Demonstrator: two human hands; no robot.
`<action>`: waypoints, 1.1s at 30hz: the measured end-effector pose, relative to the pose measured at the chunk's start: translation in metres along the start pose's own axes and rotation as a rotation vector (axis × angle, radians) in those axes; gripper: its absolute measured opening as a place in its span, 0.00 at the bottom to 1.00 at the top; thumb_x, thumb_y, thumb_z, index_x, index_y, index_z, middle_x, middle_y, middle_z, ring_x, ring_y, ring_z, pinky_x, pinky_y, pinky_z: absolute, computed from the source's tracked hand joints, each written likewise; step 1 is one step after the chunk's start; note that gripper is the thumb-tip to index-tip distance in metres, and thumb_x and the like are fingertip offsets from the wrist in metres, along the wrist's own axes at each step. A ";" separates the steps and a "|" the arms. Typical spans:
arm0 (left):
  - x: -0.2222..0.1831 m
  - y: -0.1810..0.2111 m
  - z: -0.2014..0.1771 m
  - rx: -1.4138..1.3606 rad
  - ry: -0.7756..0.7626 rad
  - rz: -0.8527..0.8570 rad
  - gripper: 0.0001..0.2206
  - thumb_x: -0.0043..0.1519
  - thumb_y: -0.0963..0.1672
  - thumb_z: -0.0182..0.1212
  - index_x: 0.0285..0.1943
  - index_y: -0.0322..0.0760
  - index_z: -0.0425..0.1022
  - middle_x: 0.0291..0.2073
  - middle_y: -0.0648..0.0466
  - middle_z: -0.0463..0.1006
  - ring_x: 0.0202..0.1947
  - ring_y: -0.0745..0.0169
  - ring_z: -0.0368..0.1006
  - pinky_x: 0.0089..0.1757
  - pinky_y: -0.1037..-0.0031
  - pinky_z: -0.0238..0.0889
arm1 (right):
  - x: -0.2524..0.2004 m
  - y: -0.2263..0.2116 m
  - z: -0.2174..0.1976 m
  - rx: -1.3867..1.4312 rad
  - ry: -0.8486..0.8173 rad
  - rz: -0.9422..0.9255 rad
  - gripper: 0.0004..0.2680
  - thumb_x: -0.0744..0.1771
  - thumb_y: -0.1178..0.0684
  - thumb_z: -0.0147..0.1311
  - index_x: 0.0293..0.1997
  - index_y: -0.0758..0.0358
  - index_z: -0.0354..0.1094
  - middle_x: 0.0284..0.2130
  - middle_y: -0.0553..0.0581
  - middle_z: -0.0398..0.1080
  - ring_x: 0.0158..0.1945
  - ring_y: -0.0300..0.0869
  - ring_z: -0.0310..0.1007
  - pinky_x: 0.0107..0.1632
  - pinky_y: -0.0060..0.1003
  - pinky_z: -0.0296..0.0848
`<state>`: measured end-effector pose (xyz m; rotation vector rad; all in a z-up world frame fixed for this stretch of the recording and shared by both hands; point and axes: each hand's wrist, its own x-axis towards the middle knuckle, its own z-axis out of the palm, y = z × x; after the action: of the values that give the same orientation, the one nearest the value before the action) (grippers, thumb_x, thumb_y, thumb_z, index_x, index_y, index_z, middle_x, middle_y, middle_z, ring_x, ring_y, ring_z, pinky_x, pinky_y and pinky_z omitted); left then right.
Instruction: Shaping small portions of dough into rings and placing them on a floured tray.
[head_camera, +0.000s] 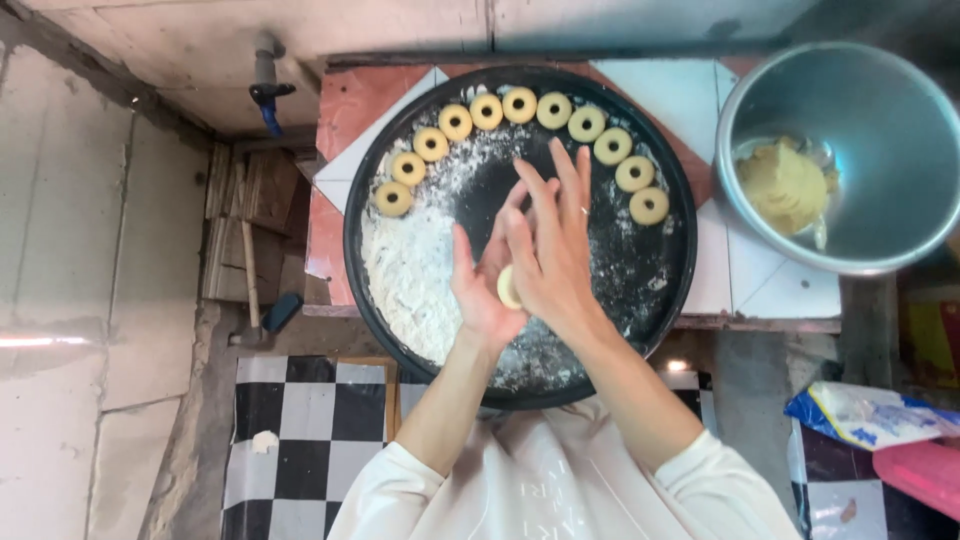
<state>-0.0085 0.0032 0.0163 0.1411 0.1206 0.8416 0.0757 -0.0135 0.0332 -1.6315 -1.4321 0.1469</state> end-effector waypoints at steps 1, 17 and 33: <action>0.002 0.003 0.005 -0.079 -0.028 0.002 0.36 0.67 0.63 0.40 0.75 0.40 0.58 0.71 0.42 0.59 0.69 0.41 0.57 0.65 0.51 0.54 | -0.001 -0.006 -0.003 0.019 0.035 -0.036 0.16 0.73 0.48 0.39 0.71 0.57 0.58 0.73 0.65 0.43 0.78 0.63 0.27 0.75 0.60 0.39; 0.015 0.029 -0.017 0.444 -0.178 0.087 0.36 0.68 0.63 0.36 0.78 0.42 0.54 0.75 0.46 0.56 0.76 0.48 0.47 0.68 0.55 0.43 | -0.056 0.007 0.008 0.783 0.058 0.528 0.17 0.58 0.62 0.71 0.48 0.67 0.72 0.40 0.64 0.79 0.43 0.45 0.82 0.46 0.33 0.81; 0.015 0.026 -0.025 1.715 -0.381 0.546 0.17 0.53 0.51 0.74 0.49 0.51 0.78 0.65 0.60 0.71 0.74 0.46 0.52 0.69 0.48 0.36 | -0.043 0.023 -0.014 0.997 0.026 0.682 0.24 0.60 0.67 0.66 0.61 0.71 0.61 0.36 0.66 0.76 0.34 0.43 0.80 0.38 0.37 0.84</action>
<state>-0.0222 0.0335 -0.0041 2.0015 0.4325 1.0233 0.0874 -0.0548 0.0058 -1.1591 -0.5237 1.0395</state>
